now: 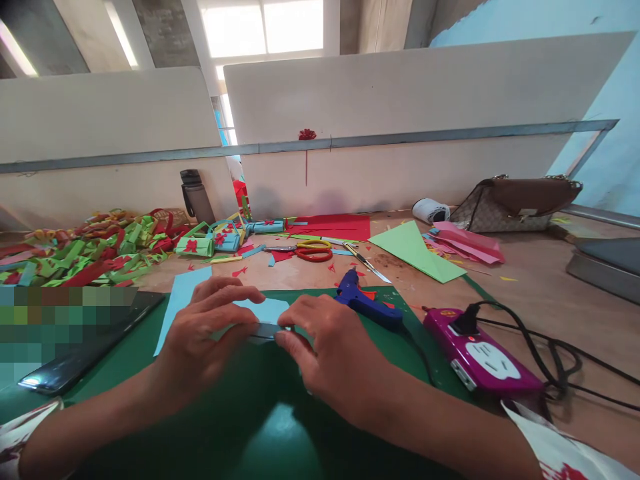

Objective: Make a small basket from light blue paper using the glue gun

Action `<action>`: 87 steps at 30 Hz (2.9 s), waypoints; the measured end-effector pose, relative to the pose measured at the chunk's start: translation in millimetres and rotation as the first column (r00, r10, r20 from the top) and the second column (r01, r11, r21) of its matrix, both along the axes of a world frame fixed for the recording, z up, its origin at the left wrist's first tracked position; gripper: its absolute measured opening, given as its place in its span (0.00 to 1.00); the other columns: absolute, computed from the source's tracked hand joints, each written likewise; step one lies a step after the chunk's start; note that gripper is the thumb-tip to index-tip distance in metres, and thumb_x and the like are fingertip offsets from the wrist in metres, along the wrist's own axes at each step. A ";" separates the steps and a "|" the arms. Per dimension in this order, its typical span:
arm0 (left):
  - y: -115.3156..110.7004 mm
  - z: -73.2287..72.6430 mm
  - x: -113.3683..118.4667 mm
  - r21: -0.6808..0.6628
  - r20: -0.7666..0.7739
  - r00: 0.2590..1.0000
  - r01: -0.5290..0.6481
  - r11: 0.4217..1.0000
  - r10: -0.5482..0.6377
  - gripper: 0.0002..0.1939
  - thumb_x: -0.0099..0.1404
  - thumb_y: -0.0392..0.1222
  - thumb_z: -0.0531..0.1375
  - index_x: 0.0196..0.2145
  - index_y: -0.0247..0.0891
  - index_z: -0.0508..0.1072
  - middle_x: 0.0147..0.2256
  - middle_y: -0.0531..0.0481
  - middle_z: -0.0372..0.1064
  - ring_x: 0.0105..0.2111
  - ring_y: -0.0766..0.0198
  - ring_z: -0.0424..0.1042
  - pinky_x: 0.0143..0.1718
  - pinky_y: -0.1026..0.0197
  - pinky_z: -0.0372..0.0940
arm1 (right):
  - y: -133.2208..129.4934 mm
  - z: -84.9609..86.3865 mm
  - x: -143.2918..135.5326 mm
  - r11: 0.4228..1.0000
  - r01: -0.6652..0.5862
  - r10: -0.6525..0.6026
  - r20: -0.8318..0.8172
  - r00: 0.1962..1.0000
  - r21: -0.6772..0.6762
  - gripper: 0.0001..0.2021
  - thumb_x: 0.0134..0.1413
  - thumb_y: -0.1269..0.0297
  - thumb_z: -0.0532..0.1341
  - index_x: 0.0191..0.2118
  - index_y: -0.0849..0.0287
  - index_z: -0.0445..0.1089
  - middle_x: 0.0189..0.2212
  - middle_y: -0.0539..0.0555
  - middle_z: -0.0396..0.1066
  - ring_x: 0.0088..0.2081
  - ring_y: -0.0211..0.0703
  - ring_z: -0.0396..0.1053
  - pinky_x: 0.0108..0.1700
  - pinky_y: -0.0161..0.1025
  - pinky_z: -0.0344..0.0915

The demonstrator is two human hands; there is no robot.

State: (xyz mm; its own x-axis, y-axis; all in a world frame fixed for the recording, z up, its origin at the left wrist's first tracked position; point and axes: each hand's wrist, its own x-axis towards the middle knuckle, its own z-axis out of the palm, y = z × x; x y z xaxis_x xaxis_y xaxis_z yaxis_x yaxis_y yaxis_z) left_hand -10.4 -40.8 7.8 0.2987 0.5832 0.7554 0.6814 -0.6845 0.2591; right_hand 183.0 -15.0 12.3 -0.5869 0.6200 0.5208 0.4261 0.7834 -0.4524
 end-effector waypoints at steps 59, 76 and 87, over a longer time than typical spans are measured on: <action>-3.5 -3.7 -1.1 0.041 -0.183 0.975 -0.120 0.992 0.125 0.11 0.60 0.31 0.58 0.22 0.41 0.73 0.36 0.51 0.73 0.37 0.59 0.65 0.43 0.49 0.52 | 4.7 -2.1 -7.1 0.695 0.001 -0.080 -0.076 0.994 -0.719 0.04 0.43 0.72 0.56 0.22 0.61 0.64 0.17 0.44 0.57 0.19 0.30 0.51 0.20 0.30 0.47; -0.1 -11.1 6.4 0.202 -0.294 0.952 -0.024 0.979 0.085 0.14 0.62 0.27 0.51 0.24 0.36 0.71 0.24 0.50 0.68 0.26 0.64 0.58 0.34 0.55 0.53 | -0.2 -3.0 -9.2 0.775 0.081 -0.080 0.029 0.996 -0.626 0.06 0.47 0.71 0.54 0.23 0.60 0.64 0.18 0.45 0.60 0.20 0.31 0.55 0.20 0.29 0.52; -2.1 -10.9 7.1 0.171 -0.290 0.955 -0.013 0.985 0.063 0.14 0.62 0.28 0.50 0.23 0.36 0.71 0.23 0.50 0.67 0.26 0.64 0.58 0.34 0.54 0.52 | -2.1 -5.4 -8.6 0.834 0.065 -0.056 0.033 0.998 -0.548 0.07 0.47 0.72 0.53 0.21 0.60 0.62 0.18 0.45 0.58 0.21 0.31 0.53 0.21 0.31 0.50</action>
